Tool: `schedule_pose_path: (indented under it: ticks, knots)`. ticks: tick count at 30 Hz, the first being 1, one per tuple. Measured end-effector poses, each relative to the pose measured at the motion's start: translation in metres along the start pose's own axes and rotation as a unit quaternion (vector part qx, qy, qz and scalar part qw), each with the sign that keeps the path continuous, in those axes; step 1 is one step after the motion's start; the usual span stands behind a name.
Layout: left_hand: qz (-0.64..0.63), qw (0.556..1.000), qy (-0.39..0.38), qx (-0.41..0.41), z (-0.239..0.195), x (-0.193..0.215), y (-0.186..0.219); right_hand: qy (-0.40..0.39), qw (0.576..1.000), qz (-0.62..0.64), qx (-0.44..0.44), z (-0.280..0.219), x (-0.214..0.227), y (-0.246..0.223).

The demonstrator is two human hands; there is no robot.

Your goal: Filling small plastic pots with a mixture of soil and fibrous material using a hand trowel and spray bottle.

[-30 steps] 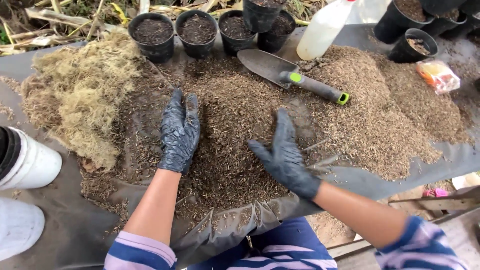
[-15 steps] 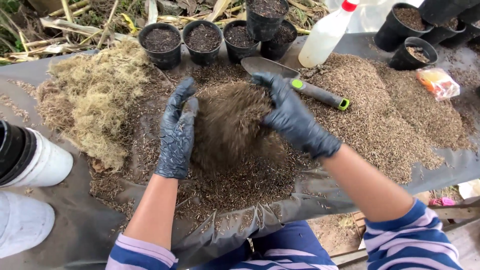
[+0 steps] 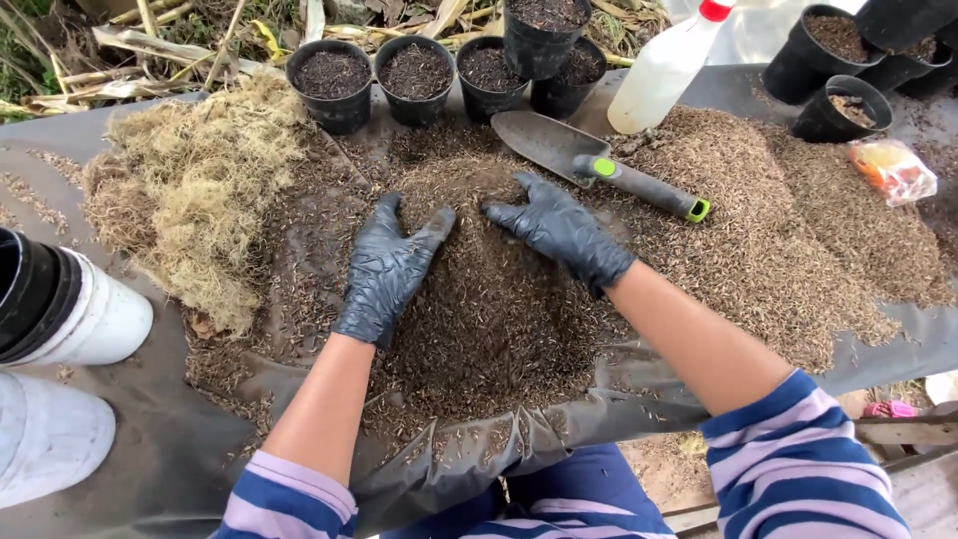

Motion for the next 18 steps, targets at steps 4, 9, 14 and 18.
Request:
schedule_pose_path:
  ticks: [4,9,14,18]
  knots:
    - [-0.232,0.964,0.059,-0.115,-0.003,-0.002,0.01,-0.002,0.959,0.279,0.05,-0.006,0.013,-0.016]
    - [-0.342,0.92,0.106,-0.161,-0.027,0.042,0.019,-0.076,0.938,0.247,0.231,0.015,0.04,-0.046]
    - [-0.079,0.946,0.304,-0.075,0.015,0.022,-0.021,-0.211,0.888,0.103,0.396,0.119,0.007,-0.003]
    - [0.044,0.942,0.32,-0.089,0.029,0.003,-0.046,-0.173,0.963,-0.15,0.141,0.124,-0.035,-0.051]
Point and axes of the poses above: each hand's wrist, its own z-axis towards the middle knuckle, its own x-axis out of the back of the hand, y = z × x, the point moved 3 cm from there along z, towards the middle knuckle, and after that the axes turned 15 degrees about z, right-handed, at the moved point
